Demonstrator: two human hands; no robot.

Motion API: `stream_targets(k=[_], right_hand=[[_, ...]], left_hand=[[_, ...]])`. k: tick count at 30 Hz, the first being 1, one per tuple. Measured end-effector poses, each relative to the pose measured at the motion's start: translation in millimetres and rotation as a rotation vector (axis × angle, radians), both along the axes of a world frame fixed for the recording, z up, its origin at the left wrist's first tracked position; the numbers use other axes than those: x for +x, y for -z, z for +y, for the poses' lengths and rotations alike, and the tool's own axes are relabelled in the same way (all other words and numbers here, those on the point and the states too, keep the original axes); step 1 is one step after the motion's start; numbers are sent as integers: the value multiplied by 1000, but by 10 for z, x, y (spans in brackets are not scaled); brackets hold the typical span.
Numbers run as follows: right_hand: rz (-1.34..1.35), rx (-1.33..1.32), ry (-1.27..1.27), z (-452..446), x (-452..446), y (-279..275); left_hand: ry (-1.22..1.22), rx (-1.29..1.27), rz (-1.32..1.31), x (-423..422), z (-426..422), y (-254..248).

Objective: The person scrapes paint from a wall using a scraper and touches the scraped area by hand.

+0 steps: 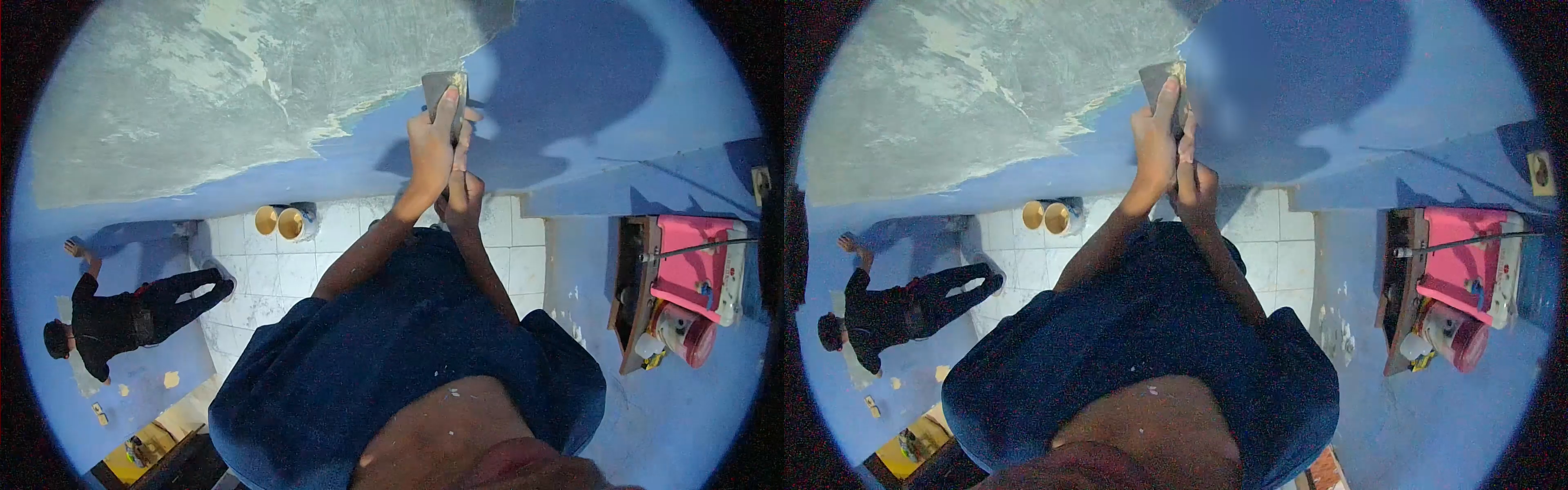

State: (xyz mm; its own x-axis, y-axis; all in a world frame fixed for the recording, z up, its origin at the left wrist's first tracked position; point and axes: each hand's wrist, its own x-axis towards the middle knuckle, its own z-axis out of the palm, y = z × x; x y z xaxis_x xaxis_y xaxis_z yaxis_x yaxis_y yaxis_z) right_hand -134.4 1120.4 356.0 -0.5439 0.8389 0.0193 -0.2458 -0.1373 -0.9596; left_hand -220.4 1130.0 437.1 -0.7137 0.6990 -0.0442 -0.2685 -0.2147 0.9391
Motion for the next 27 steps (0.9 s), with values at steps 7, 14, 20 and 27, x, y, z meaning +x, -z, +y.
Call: stream_targets(k=[7,14,20,27], right_hand=[[-40,593,82,68,40,54],[11,11,-87,37,42,154],[-16,7,-95,-25,76,-15],[-81,379,32,108,1,161]], left_hand=[[29,45,-59,67,-30,-45],[94,96,-47,-7,-8,90],[83,95,-42,0,-34,142],[76,54,-57,7,-20,-7]])
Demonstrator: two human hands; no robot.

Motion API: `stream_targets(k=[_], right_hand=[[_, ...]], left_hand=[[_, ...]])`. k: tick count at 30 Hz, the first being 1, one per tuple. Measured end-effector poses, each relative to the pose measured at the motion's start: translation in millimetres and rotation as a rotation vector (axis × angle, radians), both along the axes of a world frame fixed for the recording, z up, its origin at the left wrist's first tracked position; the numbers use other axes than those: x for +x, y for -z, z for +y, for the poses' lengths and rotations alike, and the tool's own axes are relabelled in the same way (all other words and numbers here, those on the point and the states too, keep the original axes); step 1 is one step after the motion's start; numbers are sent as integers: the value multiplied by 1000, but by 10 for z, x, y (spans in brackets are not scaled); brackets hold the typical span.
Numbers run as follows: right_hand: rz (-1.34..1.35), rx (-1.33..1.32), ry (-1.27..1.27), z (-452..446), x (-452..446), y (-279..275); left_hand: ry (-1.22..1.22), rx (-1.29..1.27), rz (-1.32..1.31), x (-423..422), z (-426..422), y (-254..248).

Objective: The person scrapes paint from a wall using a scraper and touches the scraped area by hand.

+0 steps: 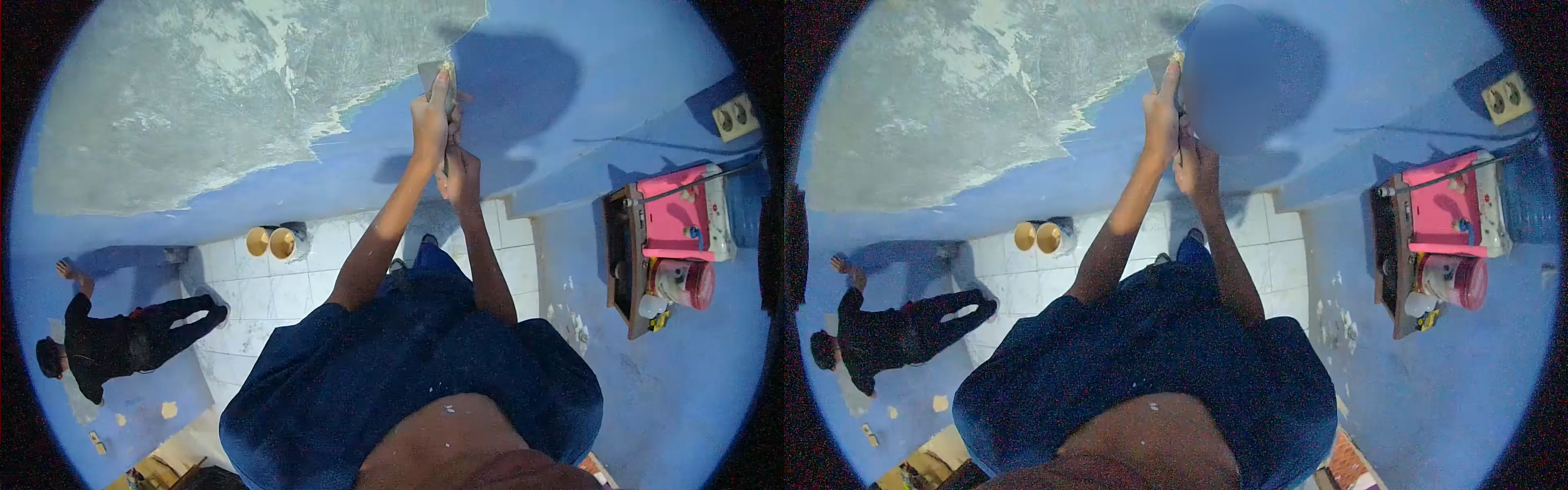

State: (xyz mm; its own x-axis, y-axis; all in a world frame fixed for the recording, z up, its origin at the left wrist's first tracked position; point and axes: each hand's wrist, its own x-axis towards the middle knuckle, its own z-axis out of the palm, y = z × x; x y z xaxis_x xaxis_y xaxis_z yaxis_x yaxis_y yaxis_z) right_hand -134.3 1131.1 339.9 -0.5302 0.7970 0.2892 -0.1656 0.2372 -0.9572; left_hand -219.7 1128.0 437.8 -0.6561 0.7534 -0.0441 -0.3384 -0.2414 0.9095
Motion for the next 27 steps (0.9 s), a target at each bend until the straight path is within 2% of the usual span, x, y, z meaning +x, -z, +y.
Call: stream_targets(k=[2,4,7,10,13,16,19,20,23,27], right_hand=[[-35,-47,-14,15,71,177],[16,-495,-81,-53,77,-141],[-42,-407,-74,-28,67,-168],[12,-418,-91,6,49,-87],[37,-212,-39,71,29,48],[52,-216,-96,108,22,90],[68,14,-58,96,7,16],[75,-247,-120,76,31,107],[37,120,-3,91,44,81],[-10,-91,-32,15,189,-265]], left_hand=[[-21,-5,-13,45,-19,64],[-14,1,-14,18,3,76],[-20,11,42,1,36,120],[16,20,18,3,30,119],[-20,62,-20,21,85,149],[-81,26,1,26,120,146],[-64,21,8,12,97,82],[-85,-14,10,37,88,45],[-132,-42,45,69,88,13],[-99,-46,-47,158,29,-105]])
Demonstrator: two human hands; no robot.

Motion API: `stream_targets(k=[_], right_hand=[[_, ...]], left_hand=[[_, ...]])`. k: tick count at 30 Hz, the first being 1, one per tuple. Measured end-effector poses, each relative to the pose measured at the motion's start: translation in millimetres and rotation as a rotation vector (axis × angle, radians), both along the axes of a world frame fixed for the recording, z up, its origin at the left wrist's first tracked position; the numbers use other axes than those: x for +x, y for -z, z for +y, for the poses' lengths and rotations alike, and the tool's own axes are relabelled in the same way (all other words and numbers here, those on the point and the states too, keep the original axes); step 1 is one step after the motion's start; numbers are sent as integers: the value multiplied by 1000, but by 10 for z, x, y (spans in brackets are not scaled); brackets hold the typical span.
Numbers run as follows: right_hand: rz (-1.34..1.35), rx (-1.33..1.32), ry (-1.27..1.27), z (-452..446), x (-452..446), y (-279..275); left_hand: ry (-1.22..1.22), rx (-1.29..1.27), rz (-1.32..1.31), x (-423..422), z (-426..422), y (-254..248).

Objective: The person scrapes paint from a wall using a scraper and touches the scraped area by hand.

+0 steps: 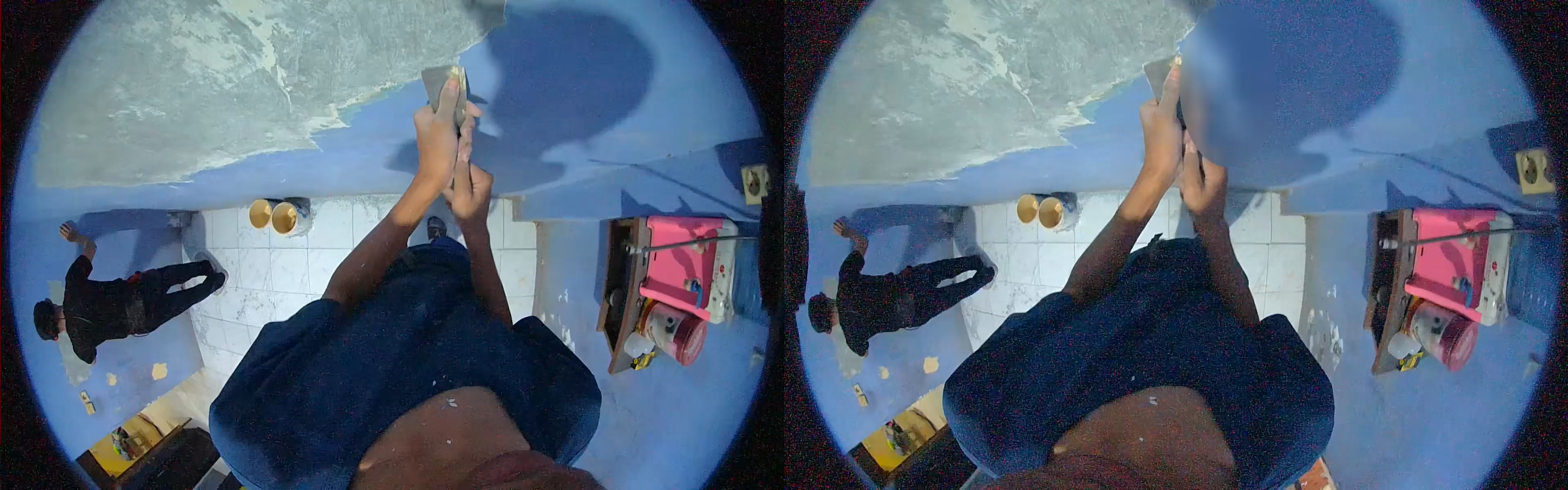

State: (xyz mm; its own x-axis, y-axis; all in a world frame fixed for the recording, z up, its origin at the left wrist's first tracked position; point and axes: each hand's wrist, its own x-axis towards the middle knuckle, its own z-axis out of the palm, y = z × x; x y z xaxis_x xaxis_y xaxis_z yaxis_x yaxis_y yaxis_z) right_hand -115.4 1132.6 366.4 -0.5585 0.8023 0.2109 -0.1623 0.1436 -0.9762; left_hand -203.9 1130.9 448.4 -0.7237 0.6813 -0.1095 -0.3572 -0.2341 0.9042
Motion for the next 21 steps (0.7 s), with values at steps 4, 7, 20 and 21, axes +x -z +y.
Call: stream_targets(k=[4,7,20,21], right_hand=[[-73,-94,1,21,85,-103],[-25,-73,2,13,40,145],[-52,-135,6,-99,178,164],[-50,-117,6,-103,120,176]], left_hand=[[16,61,-42,40,27,70],[28,48,-13,26,40,192],[0,-25,-36,90,-56,126],[-22,-35,-21,56,-52,151]])
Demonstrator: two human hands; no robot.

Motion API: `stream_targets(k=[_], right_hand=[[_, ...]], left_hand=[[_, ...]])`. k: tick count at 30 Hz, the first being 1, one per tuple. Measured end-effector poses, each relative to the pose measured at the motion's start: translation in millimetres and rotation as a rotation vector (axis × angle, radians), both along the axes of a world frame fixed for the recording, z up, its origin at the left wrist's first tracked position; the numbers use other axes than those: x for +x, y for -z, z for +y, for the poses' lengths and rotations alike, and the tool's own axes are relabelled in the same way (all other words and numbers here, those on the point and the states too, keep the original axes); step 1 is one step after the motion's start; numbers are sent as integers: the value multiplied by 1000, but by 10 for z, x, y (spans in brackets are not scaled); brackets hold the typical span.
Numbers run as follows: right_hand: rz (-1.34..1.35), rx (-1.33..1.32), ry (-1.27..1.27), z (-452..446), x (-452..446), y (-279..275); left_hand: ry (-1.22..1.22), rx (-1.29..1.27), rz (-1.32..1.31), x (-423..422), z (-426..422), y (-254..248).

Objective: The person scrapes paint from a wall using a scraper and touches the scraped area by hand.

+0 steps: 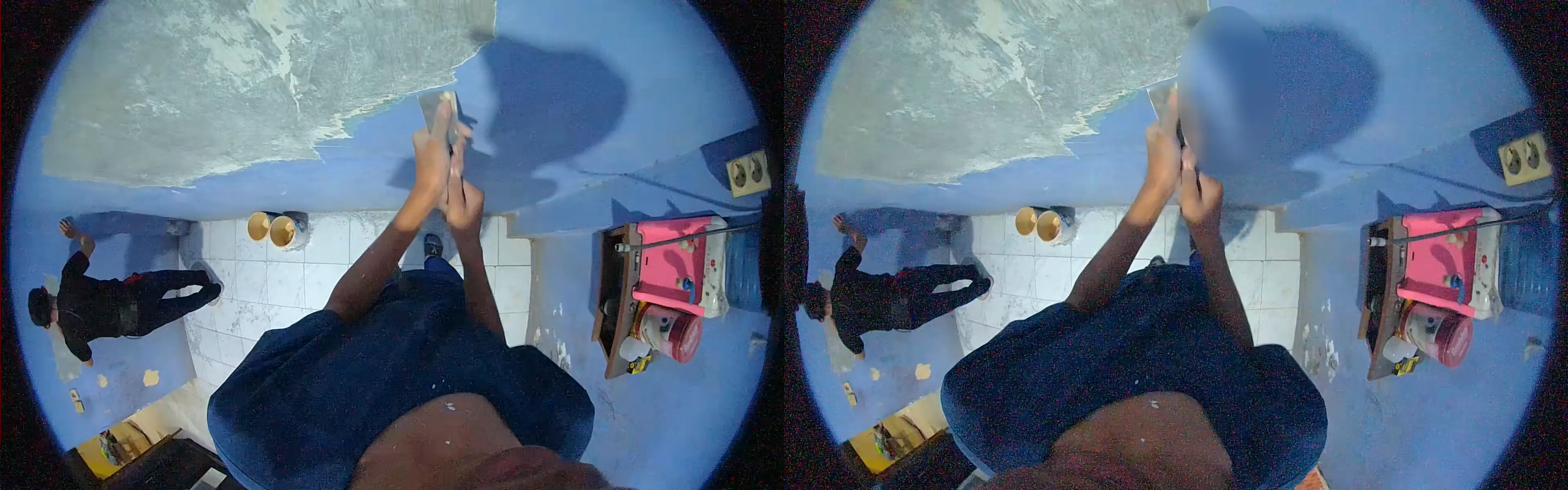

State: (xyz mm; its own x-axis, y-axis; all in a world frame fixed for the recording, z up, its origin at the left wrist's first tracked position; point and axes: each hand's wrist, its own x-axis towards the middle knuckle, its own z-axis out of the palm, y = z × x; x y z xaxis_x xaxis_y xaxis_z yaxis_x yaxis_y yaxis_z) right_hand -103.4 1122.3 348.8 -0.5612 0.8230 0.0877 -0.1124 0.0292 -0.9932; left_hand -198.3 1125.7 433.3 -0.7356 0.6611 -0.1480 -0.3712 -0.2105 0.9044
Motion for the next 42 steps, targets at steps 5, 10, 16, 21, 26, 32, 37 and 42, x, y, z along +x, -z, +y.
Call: stream_targets(k=[5,10,16,21,26,32,37,42], right_hand=[[53,36,2,48,-142,132],[-108,-4,6,-44,57,205],[-137,28,47,-29,146,157],[-121,493,213,134,-17,-107],[-30,234,141,230,-354,-686],[-157,-18,50,-116,140,-124],[-144,533,183,7,-163,204],[-273,690,216,-30,49,642]], left_hand=[[30,-36,1,-85,2,11],[242,15,7,-21,-227,130],[303,223,-33,-210,-583,586],[305,-159,24,-591,-1128,1092],[297,-602,260,-904,-1779,2649],[177,-859,-169,-683,-2970,3152],[146,-849,-322,-567,-3618,3522],[119,-1013,-423,-425,-4076,3384]])
